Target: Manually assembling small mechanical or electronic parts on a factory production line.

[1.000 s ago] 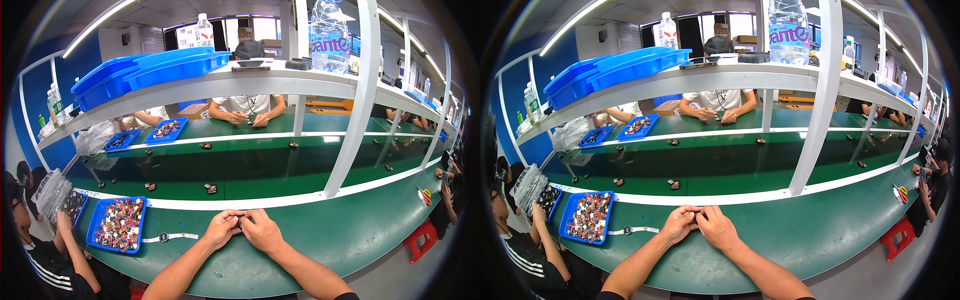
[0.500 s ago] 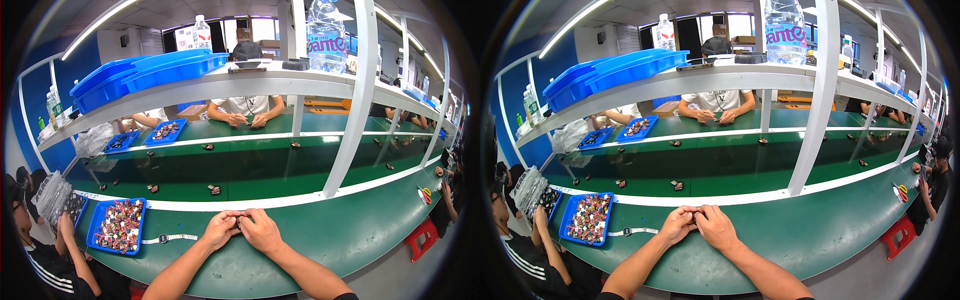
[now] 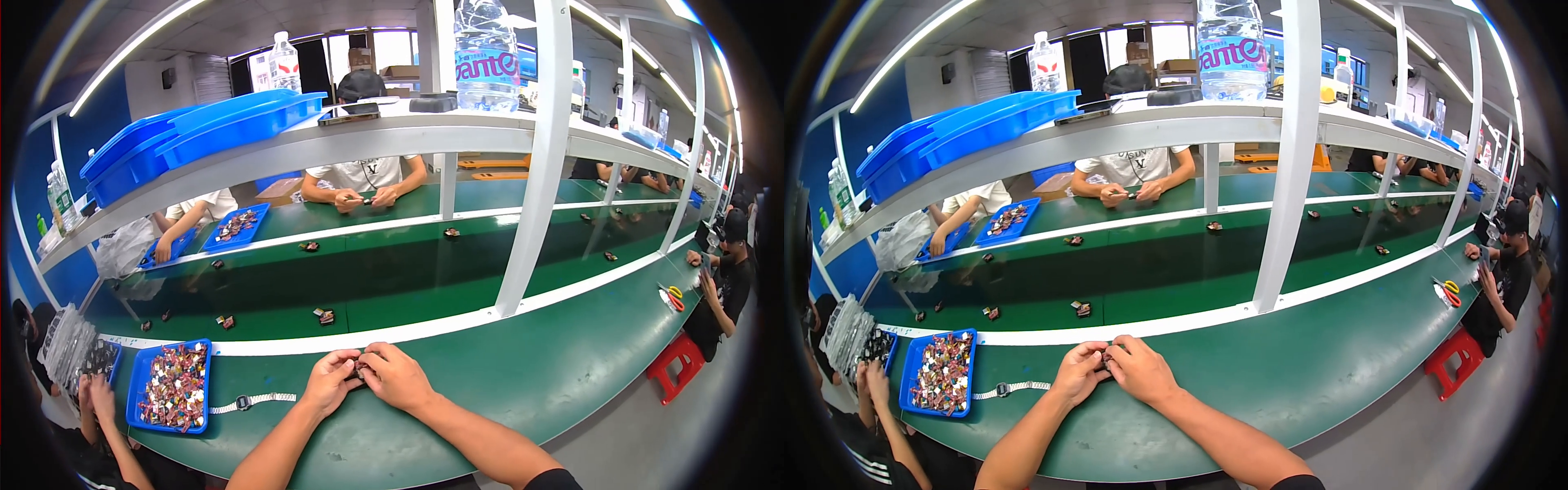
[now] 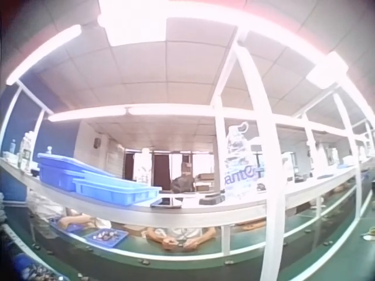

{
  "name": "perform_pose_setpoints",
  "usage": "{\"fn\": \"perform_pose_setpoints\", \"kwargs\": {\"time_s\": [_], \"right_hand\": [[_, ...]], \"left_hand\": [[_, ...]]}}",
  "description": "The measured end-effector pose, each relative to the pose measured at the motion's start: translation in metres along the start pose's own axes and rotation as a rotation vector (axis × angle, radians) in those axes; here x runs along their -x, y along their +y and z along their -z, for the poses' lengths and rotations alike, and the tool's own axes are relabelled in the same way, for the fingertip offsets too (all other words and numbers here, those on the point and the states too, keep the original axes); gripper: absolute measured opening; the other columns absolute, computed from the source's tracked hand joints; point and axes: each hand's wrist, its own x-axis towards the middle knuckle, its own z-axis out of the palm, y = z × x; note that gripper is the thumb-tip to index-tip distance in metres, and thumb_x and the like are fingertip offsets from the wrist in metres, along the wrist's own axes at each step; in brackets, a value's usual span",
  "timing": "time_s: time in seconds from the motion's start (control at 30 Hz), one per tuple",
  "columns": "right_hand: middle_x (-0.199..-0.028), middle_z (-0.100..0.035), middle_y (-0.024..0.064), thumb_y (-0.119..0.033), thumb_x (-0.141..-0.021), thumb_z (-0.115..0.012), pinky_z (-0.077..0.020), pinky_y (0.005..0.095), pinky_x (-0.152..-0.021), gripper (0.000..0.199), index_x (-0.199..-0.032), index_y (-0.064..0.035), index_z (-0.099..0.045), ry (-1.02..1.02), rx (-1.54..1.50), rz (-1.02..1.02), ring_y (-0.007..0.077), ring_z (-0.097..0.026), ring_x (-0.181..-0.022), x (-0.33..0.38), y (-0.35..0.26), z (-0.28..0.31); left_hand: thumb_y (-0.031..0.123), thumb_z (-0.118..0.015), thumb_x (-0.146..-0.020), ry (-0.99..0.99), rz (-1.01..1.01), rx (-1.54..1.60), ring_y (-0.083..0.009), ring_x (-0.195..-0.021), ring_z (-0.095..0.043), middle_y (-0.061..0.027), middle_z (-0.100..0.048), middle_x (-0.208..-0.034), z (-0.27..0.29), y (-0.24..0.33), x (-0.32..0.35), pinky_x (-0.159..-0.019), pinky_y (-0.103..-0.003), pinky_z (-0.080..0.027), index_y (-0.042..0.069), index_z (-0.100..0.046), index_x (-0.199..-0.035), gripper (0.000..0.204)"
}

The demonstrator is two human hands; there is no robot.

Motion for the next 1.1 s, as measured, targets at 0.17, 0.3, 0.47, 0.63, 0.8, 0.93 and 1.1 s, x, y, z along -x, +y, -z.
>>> {"fn": "perform_pose_setpoints", "kwargs": {"time_s": [0.17, 0.3, 0.47, 0.63, 0.8, 0.93, 1.1], "right_hand": [[-0.107, -0.060, 0.0072, -0.016, -0.080, -0.071, -0.0540, 0.0396, -0.077, 0.022, -0.096, -0.0054, -0.062, -0.001, -0.075, -0.020, 0.0284, -0.063, -0.093, -0.002, -0.006, 0.004], [-0.103, -0.061, 0.0103, -0.015, -0.076, -0.073, -0.0525, 0.0400, -0.081, 0.023, -0.094, -0.0049, -0.063, -0.005, -0.026, -0.128, 0.0315, -0.063, -0.093, -0.003, 0.017, 0.005], [-0.094, -0.066, 0.0113, -0.015, -0.072, -0.077, -0.0541, 0.0361, -0.079, 0.025, -0.092, -0.0047, -0.065, 0.150, 0.169, -0.509, 0.0274, -0.068, -0.087, -0.001, 0.075, 0.056], [-0.084, -0.070, 0.0116, -0.015, -0.070, -0.079, -0.0533, 0.0395, -0.078, 0.033, -0.090, -0.0038, -0.055, 0.198, 0.439, -0.712, 0.0299, -0.069, -0.084, 0.038, 0.119, 0.119], [-0.087, -0.069, 0.0118, -0.016, -0.069, -0.083, -0.0520, 0.0408, -0.077, 0.040, -0.094, -0.0035, -0.054, 0.245, 0.402, -0.821, 0.0309, -0.066, -0.082, 0.054, 0.138, 0.164], [-0.099, -0.065, 0.0125, -0.016, -0.070, -0.083, -0.0456, 0.0436, -0.085, 0.050, -0.109, -0.0022, -0.056, 0.270, 0.618, -0.605, 0.0328, -0.058, -0.097, 0.048, 0.135, 0.151], [-0.108, -0.058, 0.0156, -0.010, -0.075, -0.075, -0.0438, 0.0443, -0.086, 0.037, -0.106, -0.0032, -0.056, 0.315, 0.516, -0.205, 0.0351, -0.054, -0.101, 0.013, 0.088, 0.120]], "left_hand": [[0.008, -0.057, -0.097, 0.025, -0.033, -0.038, -0.0229, -0.101, -0.064, -0.0121, -0.062, -0.112, 0.002, -0.003, -0.002, -0.090, -0.040, -0.055, -0.001, -0.057, -0.118, 0.023], [0.007, -0.058, -0.096, 0.058, -0.033, -0.094, -0.0248, -0.102, -0.064, -0.0146, -0.062, -0.111, -0.012, 0.004, 0.000, -0.090, -0.037, -0.056, -0.005, -0.056, -0.118, 0.025], [0.003, -0.054, -0.096, 0.046, -0.026, -0.280, -0.0256, -0.099, -0.066, -0.0168, -0.063, -0.108, -0.008, 0.009, -0.003, -0.090, -0.036, -0.056, -0.007, -0.058, -0.115, 0.022], [0.004, -0.055, -0.096, 0.004, -0.037, -0.371, -0.0229, -0.097, -0.066, -0.0151, -0.064, -0.106, -0.002, 0.007, -0.002, -0.087, -0.034, -0.056, -0.007, -0.060, -0.112, 0.020], [0.005, -0.056, -0.096, -0.023, -0.049, -0.438, -0.0205, -0.096, -0.066, -0.0134, -0.066, -0.103, -0.002, 0.005, -0.003, -0.086, -0.033, -0.056, -0.006, -0.062, -0.110, 0.019], [0.006, -0.057, -0.096, -0.017, -0.108, -0.483, -0.0190, -0.093, -0.067, -0.0120, -0.067, -0.100, 0.005, 0.002, -0.002, -0.084, -0.031, -0.056, -0.005, -0.063, -0.109, 0.018], [0.015, -0.067, -0.088, 0.284, -0.243, -0.990, -0.0195, -0.088, -0.068, -0.0117, -0.068, -0.097, 0.010, 0.010, -0.029, -0.080, -0.031, -0.054, -0.003, -0.064, -0.108, 0.027]]}}
